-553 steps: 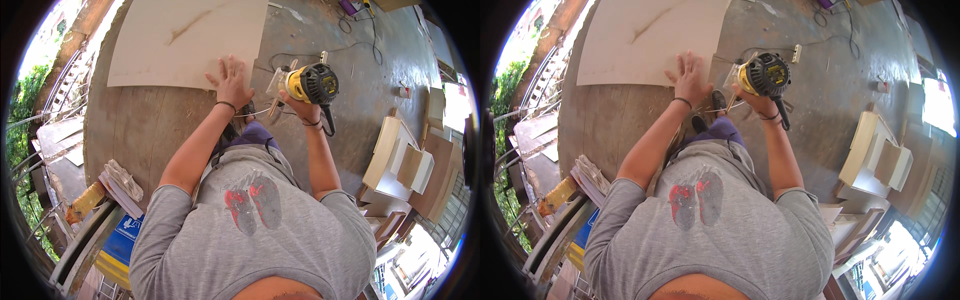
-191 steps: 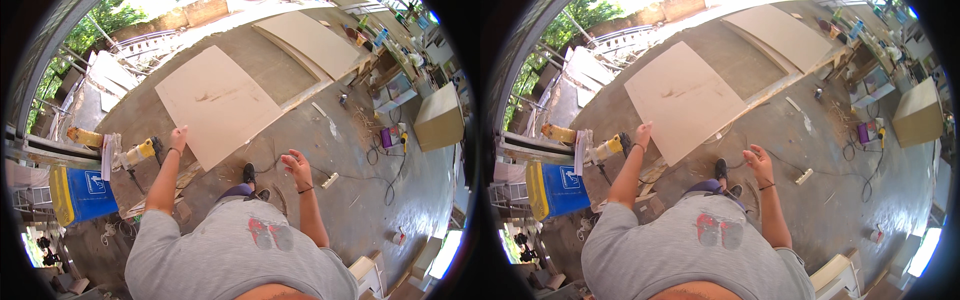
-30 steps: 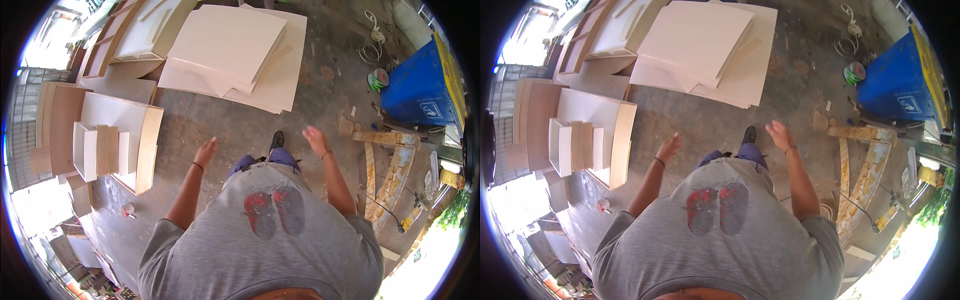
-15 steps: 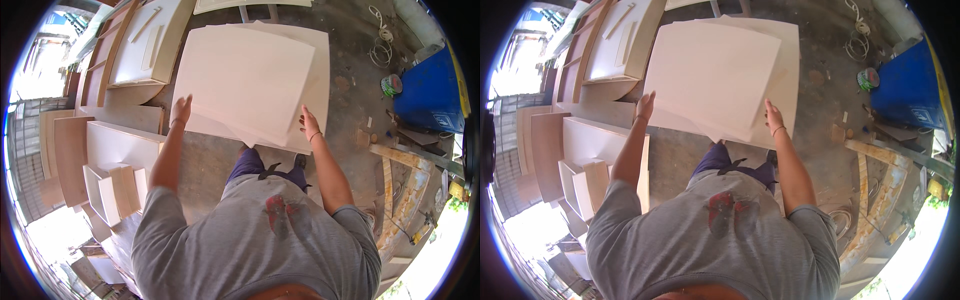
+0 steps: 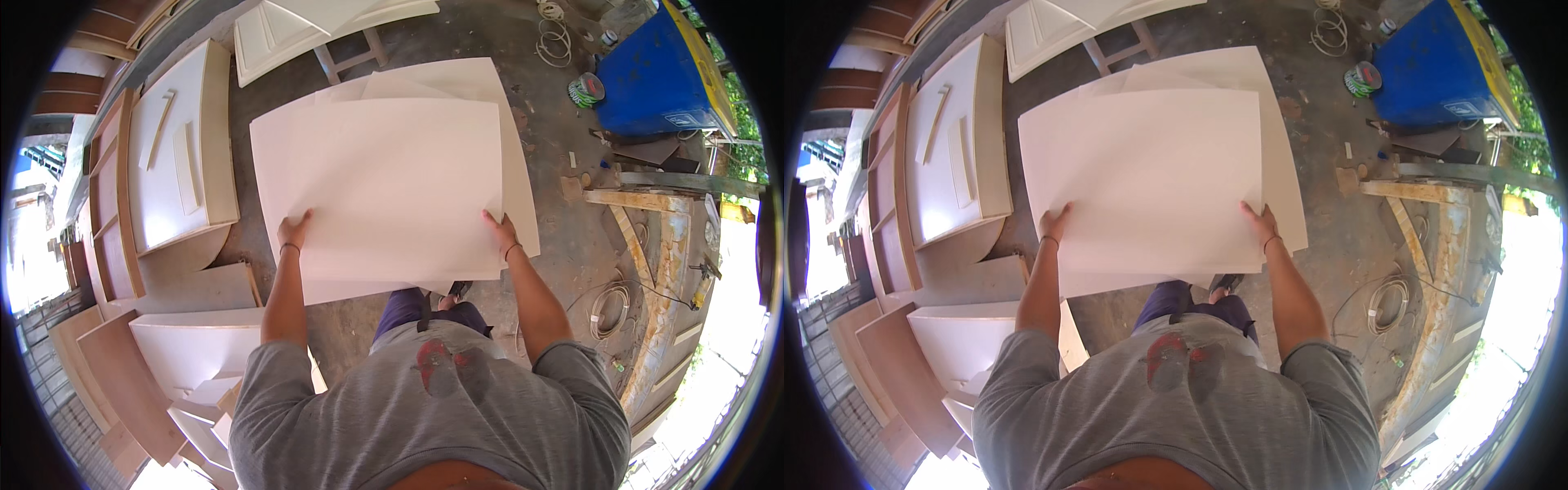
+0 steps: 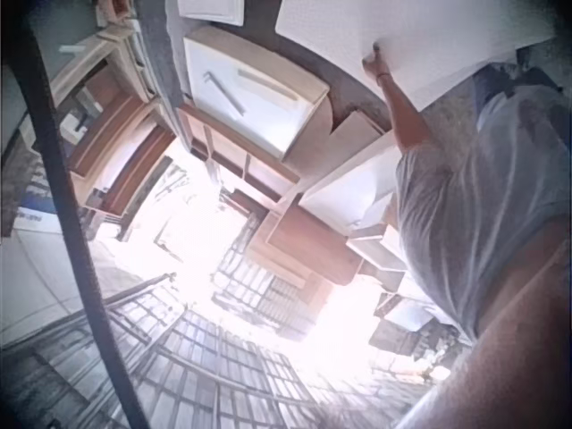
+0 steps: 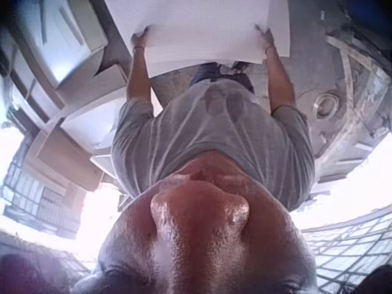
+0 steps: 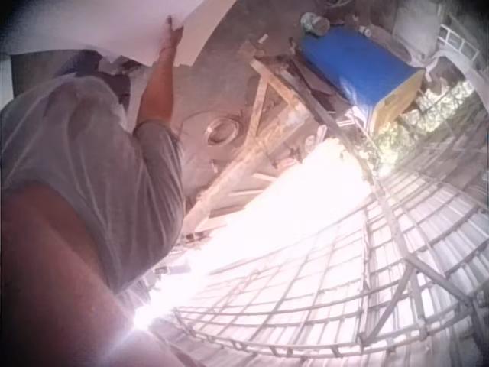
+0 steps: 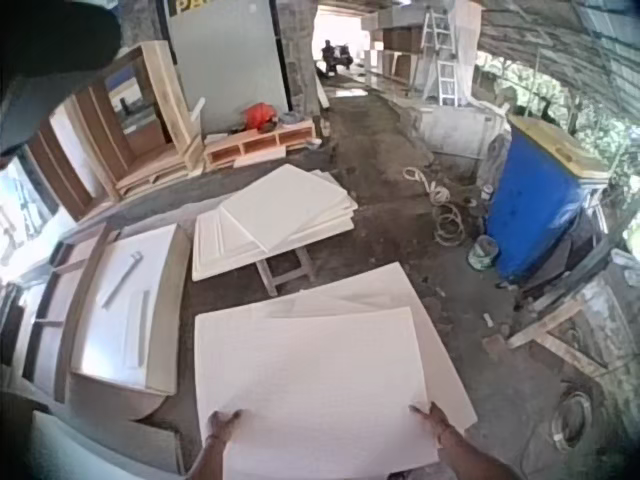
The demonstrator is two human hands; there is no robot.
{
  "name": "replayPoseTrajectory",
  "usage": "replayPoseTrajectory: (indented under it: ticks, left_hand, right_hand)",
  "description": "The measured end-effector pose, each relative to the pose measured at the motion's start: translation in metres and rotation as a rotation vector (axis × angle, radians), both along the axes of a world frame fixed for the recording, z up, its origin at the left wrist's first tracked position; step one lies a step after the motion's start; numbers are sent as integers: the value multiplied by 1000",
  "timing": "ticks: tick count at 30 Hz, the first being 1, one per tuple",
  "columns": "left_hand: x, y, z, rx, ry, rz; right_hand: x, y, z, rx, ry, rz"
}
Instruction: The person uses a power sander to smooth the edges and surface of a rectangular wooden board, then moves the board to a stack with others.
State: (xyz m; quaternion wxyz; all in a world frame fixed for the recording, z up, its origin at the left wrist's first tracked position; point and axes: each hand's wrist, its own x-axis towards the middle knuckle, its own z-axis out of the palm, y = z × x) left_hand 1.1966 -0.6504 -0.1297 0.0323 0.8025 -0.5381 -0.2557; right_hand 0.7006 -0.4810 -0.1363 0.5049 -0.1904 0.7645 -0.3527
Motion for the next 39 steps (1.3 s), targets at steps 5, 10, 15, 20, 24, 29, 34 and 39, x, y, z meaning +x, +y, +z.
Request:
replayPoseTrajectory:
  ticks: [5,10,15,20,24,29,34,39]
  left_hand:
    - [21,24,5,44,81,-63]
    - [48,-6,-4,452,293,220]
    - [23,-27,-12,304,564,173]
    - [16,-31,-2,349,637,80]
    - [12,-38,7,466,653,112]
    - [6,-45,6,546,1066,212]
    - [25,-39,-37,510,1062,187]
    - [14,-19,-25,451,1087,175]
  right_hand:
    - [9,33,-8,8,-73,-59]
    - [-9,52,-25,186,-194,-32]
    - [-16,24,-42,42,-170,-120]
    - [-5,25,-32,87,-160,-131]
    - [-6,31,-23,156,-245,-161]
    - [-6,15,-9,94,-248,-198]
    - [-8,15,-25,137,-163,-88]
    - [-10,34,-30,61,-162,-145]
